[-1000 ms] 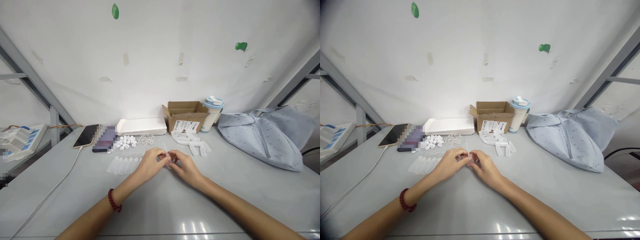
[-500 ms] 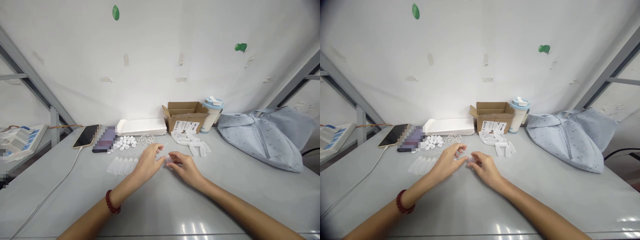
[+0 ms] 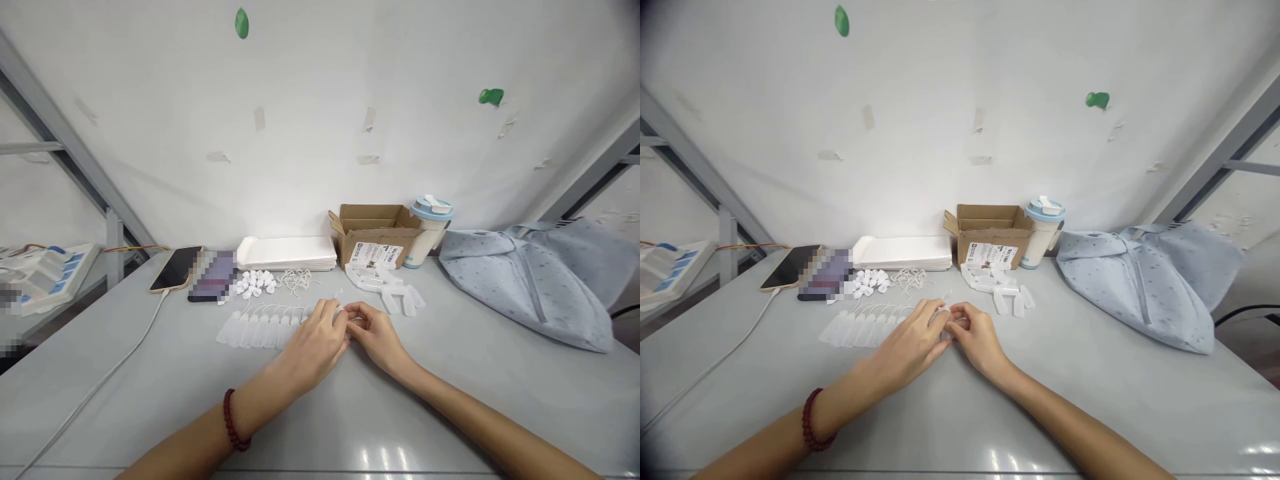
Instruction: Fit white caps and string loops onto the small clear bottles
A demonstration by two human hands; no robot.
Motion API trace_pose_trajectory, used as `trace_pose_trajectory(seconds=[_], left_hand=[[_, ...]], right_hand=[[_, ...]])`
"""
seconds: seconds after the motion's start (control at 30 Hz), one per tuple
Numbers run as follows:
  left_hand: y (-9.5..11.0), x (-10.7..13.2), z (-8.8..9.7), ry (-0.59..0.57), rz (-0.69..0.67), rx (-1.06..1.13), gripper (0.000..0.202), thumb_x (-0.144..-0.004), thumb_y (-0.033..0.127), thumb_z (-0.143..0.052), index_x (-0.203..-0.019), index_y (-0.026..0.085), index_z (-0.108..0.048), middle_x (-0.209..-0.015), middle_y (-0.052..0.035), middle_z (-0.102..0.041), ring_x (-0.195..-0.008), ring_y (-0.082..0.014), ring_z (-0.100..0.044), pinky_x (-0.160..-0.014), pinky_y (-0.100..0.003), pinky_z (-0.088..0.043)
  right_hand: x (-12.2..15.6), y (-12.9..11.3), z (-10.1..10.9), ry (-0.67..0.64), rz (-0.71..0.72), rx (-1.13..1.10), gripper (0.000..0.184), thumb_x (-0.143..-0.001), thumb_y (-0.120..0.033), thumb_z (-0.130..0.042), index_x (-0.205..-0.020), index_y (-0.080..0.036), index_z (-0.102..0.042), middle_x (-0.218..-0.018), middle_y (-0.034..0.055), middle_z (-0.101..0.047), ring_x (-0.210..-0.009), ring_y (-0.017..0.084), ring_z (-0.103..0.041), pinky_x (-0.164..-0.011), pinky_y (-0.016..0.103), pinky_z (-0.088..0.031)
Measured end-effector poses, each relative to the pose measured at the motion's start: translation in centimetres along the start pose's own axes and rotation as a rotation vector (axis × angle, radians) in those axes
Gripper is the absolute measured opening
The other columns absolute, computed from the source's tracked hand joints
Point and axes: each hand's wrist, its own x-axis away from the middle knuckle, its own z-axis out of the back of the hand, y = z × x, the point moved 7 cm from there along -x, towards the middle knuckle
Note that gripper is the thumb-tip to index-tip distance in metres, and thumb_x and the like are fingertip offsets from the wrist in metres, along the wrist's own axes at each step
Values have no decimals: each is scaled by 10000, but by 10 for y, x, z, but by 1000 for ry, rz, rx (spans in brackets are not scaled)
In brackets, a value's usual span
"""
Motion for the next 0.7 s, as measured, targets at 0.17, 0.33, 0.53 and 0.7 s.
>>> trace_pose_trajectory(seconds=[0.17, 0.33, 0.53, 0.7], left_hand=[[-8, -2, 8, -18, 25, 47, 156, -800, 152, -521, -954, 158, -492, -999, -86, -523, -957, -244, -468, -782, -370, -468], [-26, 0, 18, -71, 64, 165, 240, -759, 232, -563, -981, 166, -500, -972, -67, -545, -972, -248, -445, -805, -367, -432], [-42, 8, 16, -188, 133, 242, 333, -715, 240, -568, -1033, 168, -497, -1022, -69, -540, -1015, -255, -426, -793, -350, -417], [-50, 10, 14, -220, 172, 270, 342, -722, 290, -568, -1038, 188, -487, -1067, -64, -530, -1040, -257, -419, -792, -339, -409]], right_hand=[[3, -4, -5, -41, -1, 1, 184, -740, -266, -596, -887, -155, -587, -821, 34, -654, -699, 158, -636, -620, 274, -497], [5, -10, -11, -140, 59, 122, 223, -773, -250, -597, -973, -155, -622, -828, 42, -661, -749, 169, -625, -680, 300, -491], [12, -22, -17, -244, 202, 323, 226, -800, -200, -585, -1017, -184, -646, -1024, 60, -645, -852, 176, -601, -712, 295, -476], [15, -27, -24, -323, 267, 384, 264, -801, -171, -587, -1061, -191, -626, -1099, 56, -617, -848, 162, -583, -710, 280, -480]])
